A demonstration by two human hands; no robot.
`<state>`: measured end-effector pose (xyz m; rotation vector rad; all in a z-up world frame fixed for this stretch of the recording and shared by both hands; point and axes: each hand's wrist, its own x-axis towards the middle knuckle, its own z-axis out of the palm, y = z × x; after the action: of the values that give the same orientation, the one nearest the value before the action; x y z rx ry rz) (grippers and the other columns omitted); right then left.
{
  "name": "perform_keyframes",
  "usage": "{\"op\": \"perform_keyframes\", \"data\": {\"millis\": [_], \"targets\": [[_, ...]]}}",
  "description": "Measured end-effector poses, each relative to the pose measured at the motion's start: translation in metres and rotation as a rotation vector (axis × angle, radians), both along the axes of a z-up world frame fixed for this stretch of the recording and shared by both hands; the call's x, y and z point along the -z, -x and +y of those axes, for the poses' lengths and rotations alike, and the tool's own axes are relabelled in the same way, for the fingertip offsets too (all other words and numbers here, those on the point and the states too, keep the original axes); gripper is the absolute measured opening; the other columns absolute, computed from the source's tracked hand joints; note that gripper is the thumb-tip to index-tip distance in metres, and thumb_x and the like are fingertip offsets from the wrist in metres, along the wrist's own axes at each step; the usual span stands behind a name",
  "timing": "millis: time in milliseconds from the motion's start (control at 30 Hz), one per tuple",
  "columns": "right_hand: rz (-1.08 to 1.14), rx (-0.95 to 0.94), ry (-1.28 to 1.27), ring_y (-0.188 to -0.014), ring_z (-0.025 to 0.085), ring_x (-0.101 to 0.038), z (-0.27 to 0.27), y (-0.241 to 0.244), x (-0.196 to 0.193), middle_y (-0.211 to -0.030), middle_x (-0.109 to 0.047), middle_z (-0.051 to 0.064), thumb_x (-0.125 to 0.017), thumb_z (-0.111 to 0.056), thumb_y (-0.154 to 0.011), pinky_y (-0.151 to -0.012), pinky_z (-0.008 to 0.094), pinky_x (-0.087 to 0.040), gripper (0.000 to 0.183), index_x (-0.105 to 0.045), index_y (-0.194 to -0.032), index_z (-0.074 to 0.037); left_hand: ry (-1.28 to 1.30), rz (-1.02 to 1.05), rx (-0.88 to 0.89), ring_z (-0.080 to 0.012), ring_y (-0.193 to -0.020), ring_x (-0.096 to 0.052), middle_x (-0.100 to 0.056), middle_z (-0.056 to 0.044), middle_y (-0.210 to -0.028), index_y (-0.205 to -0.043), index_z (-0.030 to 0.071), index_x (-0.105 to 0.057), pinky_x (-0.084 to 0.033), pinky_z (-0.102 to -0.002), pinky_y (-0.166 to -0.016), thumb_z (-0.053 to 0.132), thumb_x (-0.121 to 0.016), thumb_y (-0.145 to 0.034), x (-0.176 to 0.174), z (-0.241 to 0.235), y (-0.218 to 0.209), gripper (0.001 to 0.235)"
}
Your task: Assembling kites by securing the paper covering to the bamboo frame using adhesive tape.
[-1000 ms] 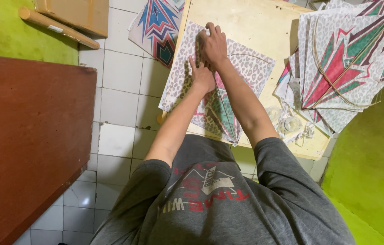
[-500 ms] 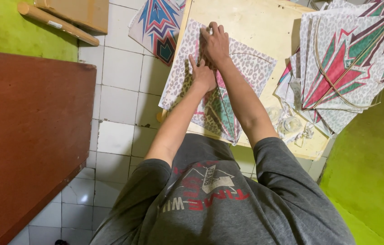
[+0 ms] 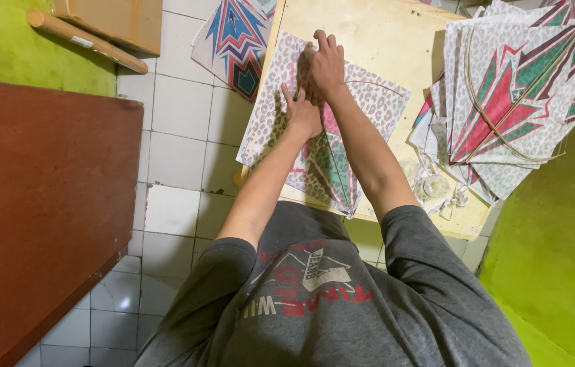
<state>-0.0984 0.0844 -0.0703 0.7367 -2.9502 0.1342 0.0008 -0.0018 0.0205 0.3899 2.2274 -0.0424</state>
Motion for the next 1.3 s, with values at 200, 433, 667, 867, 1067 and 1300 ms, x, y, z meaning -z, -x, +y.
{"op": "perform_keyframes", "data": {"millis": [200, 433, 667, 867, 1067, 1300], "targets": [[0.004, 0.012, 0.068, -0.097, 0.030, -0.049, -0.005, 0.002, 0.007, -0.124, -0.049, 0.014, -0.057, 0.005, -0.090, -0.066, 0.040, -0.047, 0.024, -0.067, -0.108, -0.009, 0.048, -0.037, 0.035, -0.0307, -0.164, -0.010, -0.067, -0.006, -0.133, -0.097, 0.014, -0.079, 0.013, -0.082, -0.112, 0.026, -0.043, -0.101, -0.003, 0.002, 0.002, 0.038], [-0.018, 0.021, 0.003, -0.097, 0.028, -0.048, -0.004, -0.004, 0.016, -0.122, -0.048, 0.013, -0.058, -0.005, -0.094, -0.065, 0.038, -0.050, 0.030, -0.068, -0.119, -0.017, 0.052, -0.014, 0.032, -0.0308, -0.164, -0.011, -0.066, -0.006, -0.134, -0.107, 0.015, -0.079, 0.013, -0.082, -0.113, 0.027, -0.042, -0.102, 0.002, 0.002, 0.001, 0.040], [0.060, -0.002, -0.064, -0.100, 0.029, -0.046, 0.004, 0.000, 0.009, -0.125, -0.045, 0.010, -0.059, -0.012, -0.100, -0.067, 0.039, -0.048, 0.026, -0.075, -0.117, -0.022, 0.032, -0.016, 0.017, -0.0314, -0.164, -0.010, -0.067, -0.005, -0.132, -0.091, 0.016, -0.079, 0.012, -0.081, -0.113, 0.027, -0.043, -0.101, -0.006, 0.002, 0.001, 0.039], [0.050, 0.113, 0.264, -0.097, 0.032, -0.055, 0.015, -0.011, -0.018, -0.124, -0.054, 0.016, -0.067, 0.008, -0.088, -0.061, 0.036, -0.051, 0.039, -0.071, -0.121, -0.013, 0.026, -0.032, 0.039, -0.0368, -0.164, 0.000, -0.065, -0.013, -0.136, -0.071, 0.017, -0.071, 0.010, -0.082, -0.114, 0.026, -0.047, -0.098, -0.007, 0.003, 0.004, 0.037], [0.036, 0.282, 0.475, -0.103, 0.030, -0.054, 0.043, -0.060, -0.062, -0.126, -0.052, 0.015, -0.063, 0.013, -0.081, -0.082, 0.041, -0.052, 0.059, -0.058, -0.133, -0.012, 0.021, 0.139, 0.053, -0.0370, -0.160, 0.001, -0.020, -0.016, -0.172, -0.092, 0.019, -0.079, 0.006, -0.081, -0.112, 0.031, -0.053, -0.097, 0.003, 0.003, 0.004, 0.029], [0.050, 0.354, 0.610, -0.108, 0.031, -0.048, 0.068, -0.161, -0.098, -0.121, -0.053, 0.014, -0.055, 0.002, -0.089, -0.093, 0.044, -0.045, 0.051, -0.053, -0.139, -0.006, -0.077, 0.317, 0.020, -0.0371, -0.156, -0.016, -0.045, -0.014, -0.159, -0.150, 0.013, -0.048, -0.008, -0.083, -0.113, 0.034, -0.051, -0.095, 0.017, -0.004, 0.003, 0.058]]}}
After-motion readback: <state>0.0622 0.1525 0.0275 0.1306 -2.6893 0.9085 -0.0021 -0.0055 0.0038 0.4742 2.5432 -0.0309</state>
